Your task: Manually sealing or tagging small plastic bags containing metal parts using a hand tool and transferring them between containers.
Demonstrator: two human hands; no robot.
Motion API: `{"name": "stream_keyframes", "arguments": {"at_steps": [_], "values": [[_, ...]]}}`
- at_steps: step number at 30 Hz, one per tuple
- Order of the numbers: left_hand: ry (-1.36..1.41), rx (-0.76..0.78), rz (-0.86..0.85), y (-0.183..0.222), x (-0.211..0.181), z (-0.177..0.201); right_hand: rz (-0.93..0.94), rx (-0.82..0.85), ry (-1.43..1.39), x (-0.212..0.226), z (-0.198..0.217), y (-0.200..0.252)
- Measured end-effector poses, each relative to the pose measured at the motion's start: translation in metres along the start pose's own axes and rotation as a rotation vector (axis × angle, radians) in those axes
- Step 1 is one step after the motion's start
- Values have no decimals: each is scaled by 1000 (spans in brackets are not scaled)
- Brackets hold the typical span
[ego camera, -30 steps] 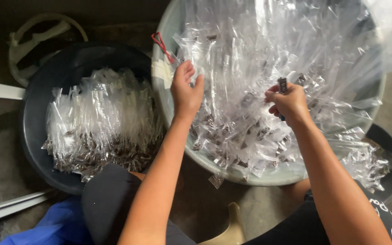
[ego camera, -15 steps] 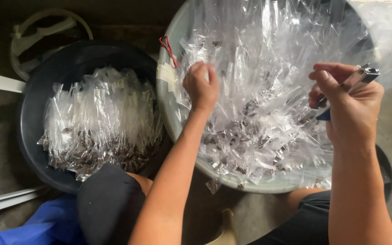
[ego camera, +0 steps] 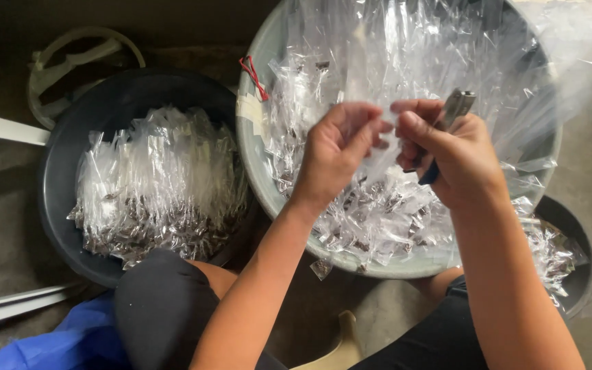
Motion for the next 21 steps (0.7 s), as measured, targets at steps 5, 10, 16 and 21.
{"name": "stream_keyframes", "arguments": {"at_steps": [5,10,16,21], "values": [[-123,37,178,14,12,12,59,-82,-6,-14,8,-6],[-216,138,361,22,-1,10,123,-1,84,11,12,3],[-193,202,424,29,11,4,34,69,197,17,15,9],[-541,466,493,61,69,9,193,-11,304,23,37,20]]}}
Point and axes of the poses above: each hand's wrist, its own y-axis away from the middle knuckle, its own z-axis out of the back of the hand, x = y × z, the point moved 2 cm from there along -y, towards the middle knuckle, and after that the axes turned 11 degrees about y, right-handed, at the moved point
